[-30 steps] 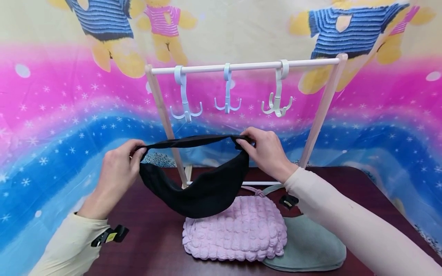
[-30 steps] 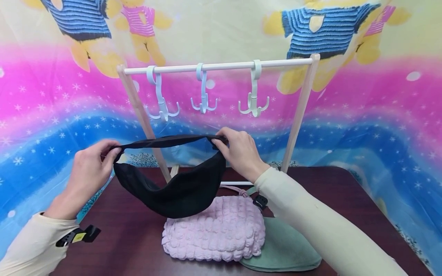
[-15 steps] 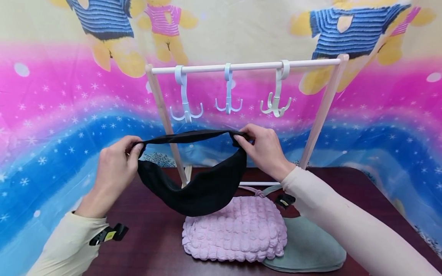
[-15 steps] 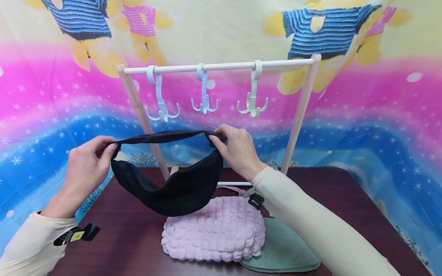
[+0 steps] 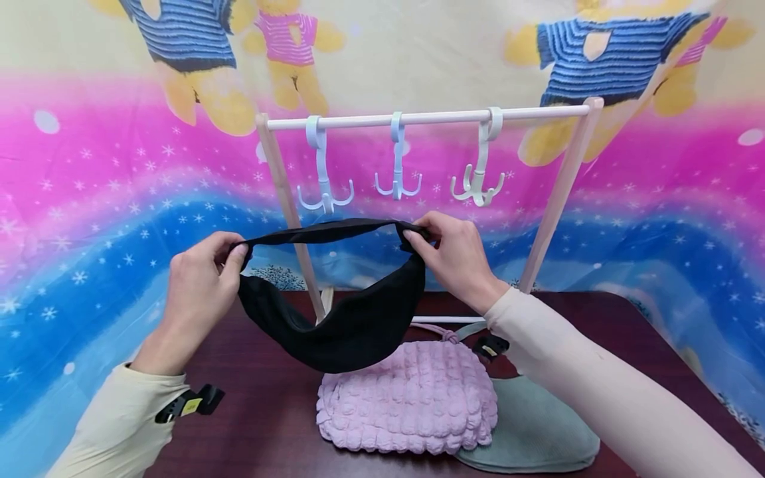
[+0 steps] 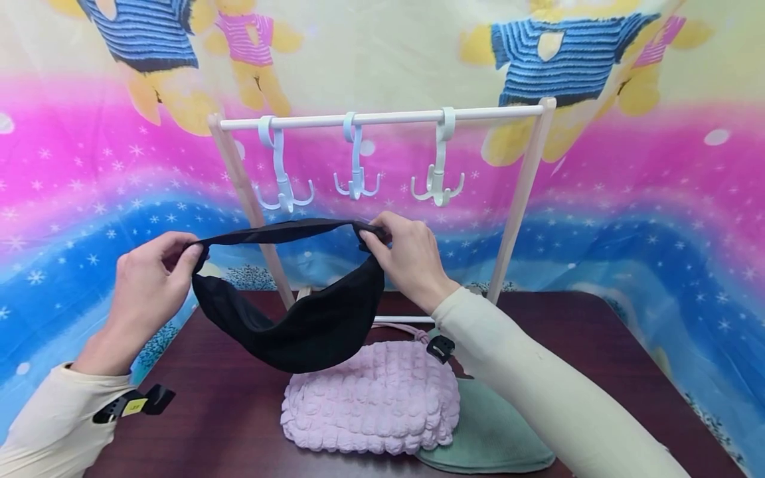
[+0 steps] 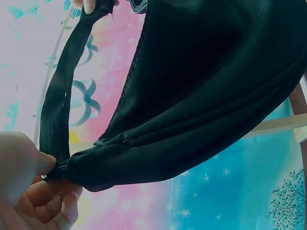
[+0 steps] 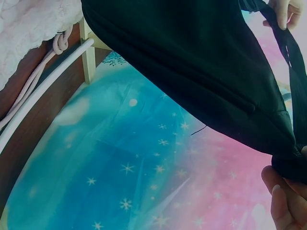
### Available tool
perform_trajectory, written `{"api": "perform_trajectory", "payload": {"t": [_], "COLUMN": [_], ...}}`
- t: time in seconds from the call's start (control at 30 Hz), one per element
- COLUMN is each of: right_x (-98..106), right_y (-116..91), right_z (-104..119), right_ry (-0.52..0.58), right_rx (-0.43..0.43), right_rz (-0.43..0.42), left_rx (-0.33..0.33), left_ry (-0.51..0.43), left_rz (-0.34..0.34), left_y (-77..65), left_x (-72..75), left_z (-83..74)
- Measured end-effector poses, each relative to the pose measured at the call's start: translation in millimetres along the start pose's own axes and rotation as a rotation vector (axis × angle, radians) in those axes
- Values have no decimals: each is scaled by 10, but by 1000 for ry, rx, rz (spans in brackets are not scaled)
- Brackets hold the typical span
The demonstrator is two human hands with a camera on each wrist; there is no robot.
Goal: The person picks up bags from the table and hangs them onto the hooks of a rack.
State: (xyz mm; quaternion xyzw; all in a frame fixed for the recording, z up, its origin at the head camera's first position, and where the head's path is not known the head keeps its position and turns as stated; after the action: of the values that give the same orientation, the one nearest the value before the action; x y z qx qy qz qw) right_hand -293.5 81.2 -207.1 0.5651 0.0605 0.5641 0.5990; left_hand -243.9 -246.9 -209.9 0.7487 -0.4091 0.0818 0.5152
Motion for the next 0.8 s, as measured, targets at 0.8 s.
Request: {"api": "perform_trajectory", "payload": {"t": [0.8], "right_x": [14], "right_y": [33], "right_z": [66], "right_ry": [12], "right_rx": [5], "right_rz": [-46], "left_rx": [74], "left_ry": [-48], "left_rz": [7], "left_y": [42], "left_x": [1], "left_z": [-1]}}
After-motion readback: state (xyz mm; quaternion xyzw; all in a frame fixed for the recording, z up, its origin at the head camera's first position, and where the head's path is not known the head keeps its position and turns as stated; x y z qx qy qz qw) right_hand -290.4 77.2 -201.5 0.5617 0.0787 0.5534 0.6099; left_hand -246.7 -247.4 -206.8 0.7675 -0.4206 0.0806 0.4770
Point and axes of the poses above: each hand's wrist, its own y-axis towards the middle knuckle, its own x-axis out of the back of the hand, z = x × y, the point moved 7 cm from there along y, towards the middle knuckle, and after that the axes turned 5 degrees about x, right-handed, at the moved point
